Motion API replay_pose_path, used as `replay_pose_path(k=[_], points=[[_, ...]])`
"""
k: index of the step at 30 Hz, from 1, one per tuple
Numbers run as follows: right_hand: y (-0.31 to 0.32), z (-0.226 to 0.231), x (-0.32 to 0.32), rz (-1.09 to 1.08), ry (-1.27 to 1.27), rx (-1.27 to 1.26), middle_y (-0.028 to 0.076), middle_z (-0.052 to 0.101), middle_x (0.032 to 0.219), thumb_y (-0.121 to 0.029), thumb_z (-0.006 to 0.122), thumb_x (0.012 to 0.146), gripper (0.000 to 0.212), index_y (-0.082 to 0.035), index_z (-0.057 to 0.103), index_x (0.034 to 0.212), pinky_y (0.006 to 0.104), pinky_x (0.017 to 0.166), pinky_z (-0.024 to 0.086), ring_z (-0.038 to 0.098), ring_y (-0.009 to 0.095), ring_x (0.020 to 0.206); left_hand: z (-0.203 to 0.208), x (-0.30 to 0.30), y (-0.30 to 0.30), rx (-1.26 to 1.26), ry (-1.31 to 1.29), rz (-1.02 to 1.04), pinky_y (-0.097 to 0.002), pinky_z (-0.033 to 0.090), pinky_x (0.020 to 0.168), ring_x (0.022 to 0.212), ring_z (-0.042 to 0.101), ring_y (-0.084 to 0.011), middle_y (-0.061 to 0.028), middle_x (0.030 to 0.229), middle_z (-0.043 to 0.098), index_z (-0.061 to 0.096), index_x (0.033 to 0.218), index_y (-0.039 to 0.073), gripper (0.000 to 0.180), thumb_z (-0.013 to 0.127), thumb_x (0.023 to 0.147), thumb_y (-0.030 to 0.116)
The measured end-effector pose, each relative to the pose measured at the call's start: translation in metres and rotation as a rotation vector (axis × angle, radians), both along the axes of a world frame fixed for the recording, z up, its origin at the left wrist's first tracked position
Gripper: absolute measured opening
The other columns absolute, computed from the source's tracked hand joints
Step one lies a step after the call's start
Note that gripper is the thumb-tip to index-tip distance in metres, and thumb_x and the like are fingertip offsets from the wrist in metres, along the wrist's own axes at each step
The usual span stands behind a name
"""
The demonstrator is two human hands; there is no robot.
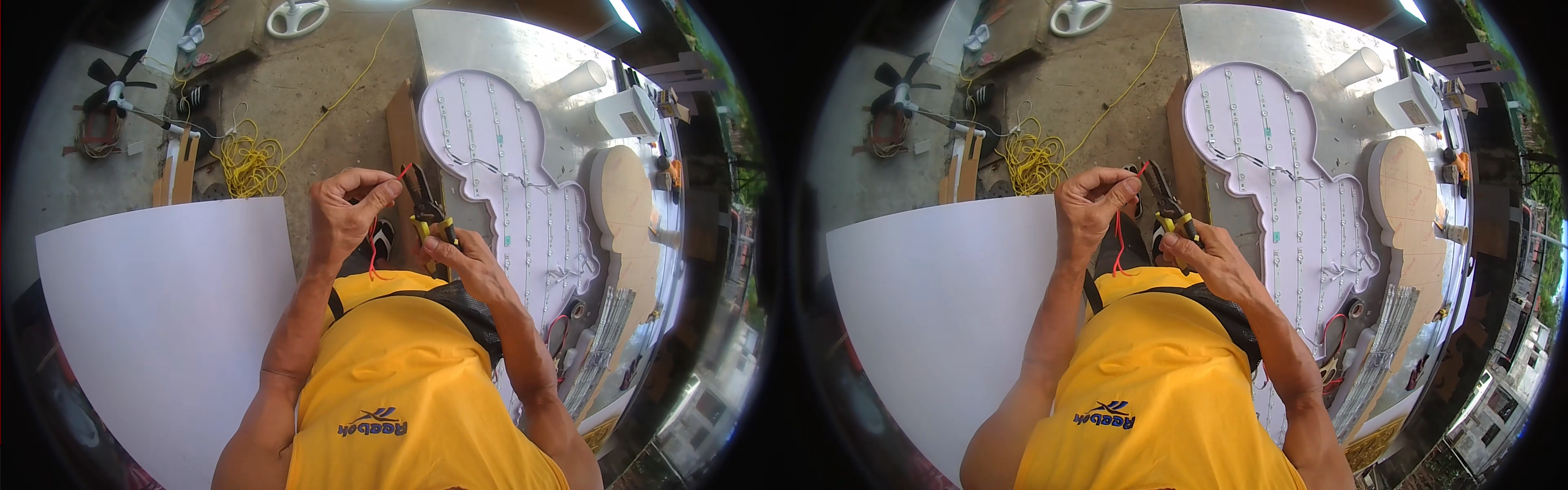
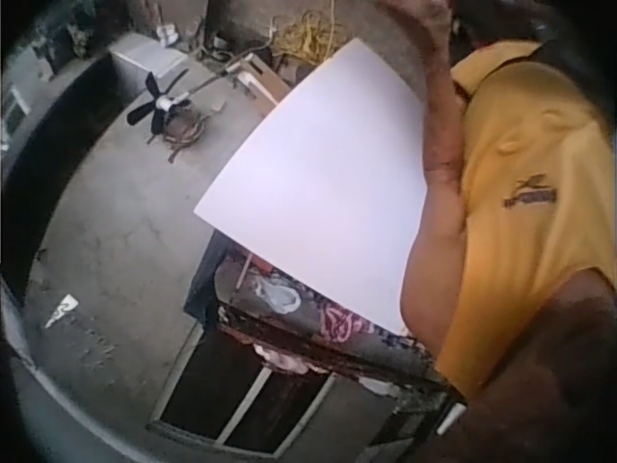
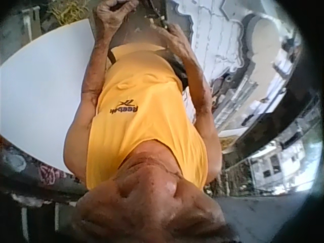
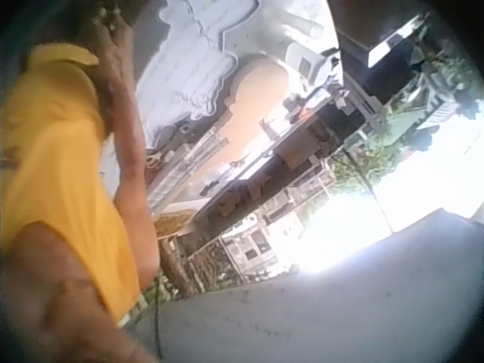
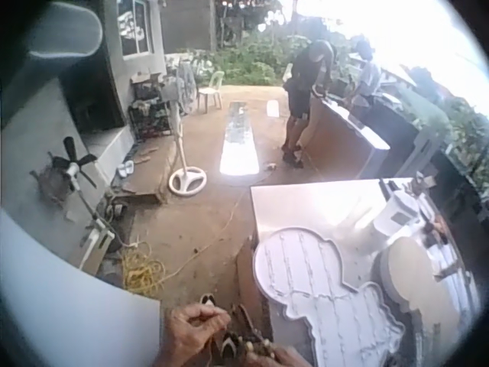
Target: Wiring LED strips inside a custom sign housing.
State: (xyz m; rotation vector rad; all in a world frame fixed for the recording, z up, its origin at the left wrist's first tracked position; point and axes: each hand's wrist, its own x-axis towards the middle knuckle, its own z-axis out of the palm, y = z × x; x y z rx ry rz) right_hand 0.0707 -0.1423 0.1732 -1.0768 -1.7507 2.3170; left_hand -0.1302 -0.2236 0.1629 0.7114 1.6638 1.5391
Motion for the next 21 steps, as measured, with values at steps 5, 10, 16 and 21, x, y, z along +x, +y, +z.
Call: replay_pose_path(k=[5, 10, 16, 21], points=[[0.000, -0.001, -0.002, 0.041, -0.049, 0.060, 0.005, 0.061, 0.083, -0.044, 0.061, 0.100, 0.045, 0.001, 0.060, 0.095, 0.0321, 0.073, 0.048, 0.064, 0.015, 0.085, 0.000, 0.000, -0.003, -0.023, 0.107, 0.004, -0.0217, 0.049, 0.060, 0.065, 0.062, -0.0060, -0.0012, 0.076, 0.070, 0.076, 0.093, 0.001, 0.010, 0.078, 0.088, 0.010], [0.002, 0.001, -0.003, 0.086, -0.090, 0.077, 0.008, 0.063, 0.087, -0.044, 0.061, 0.100, 0.047, 0.003, 0.059, 0.100, 0.0317, 0.078, 0.052, 0.070, 0.018, 0.090, 0.004, -0.001, -0.001, 0.070, 0.406, -0.047, -0.0253, 0.044, 0.054, 0.059, 0.055, -0.0081, -0.0023, 0.072, 0.065, 0.075, 0.089, 0.002, 0.006, 0.077, 0.085, 0.006], [-0.003, 0.005, -0.006, 0.037, -0.053, 0.070, 0.005, 0.062, 0.080, -0.049, 0.061, 0.098, 0.049, 0.000, 0.065, 0.096, 0.0304, 0.071, 0.042, 0.054, 0.014, 0.078, 0.004, 0.000, -0.002, 0.054, 0.411, -0.033, -0.0250, 0.043, 0.052, 0.057, 0.054, -0.0079, -0.0023, 0.070, 0.063, 0.075, 0.087, 0.002, 0.004, 0.075, 0.084, 0.005], [-0.001, 0.008, -0.007, 0.127, -0.089, 0.196, 0.012, 0.061, 0.083, -0.035, 0.060, 0.101, 0.040, 0.004, 0.059, 0.096, 0.0360, 0.070, 0.048, 0.068, 0.023, 0.080, 0.003, 0.000, -0.004, 0.046, 0.411, -0.032, -0.0243, 0.043, 0.053, 0.056, 0.053, -0.0072, -0.0020, 0.069, 0.063, 0.074, 0.086, 0.001, 0.004, 0.075, 0.084, 0.004]])
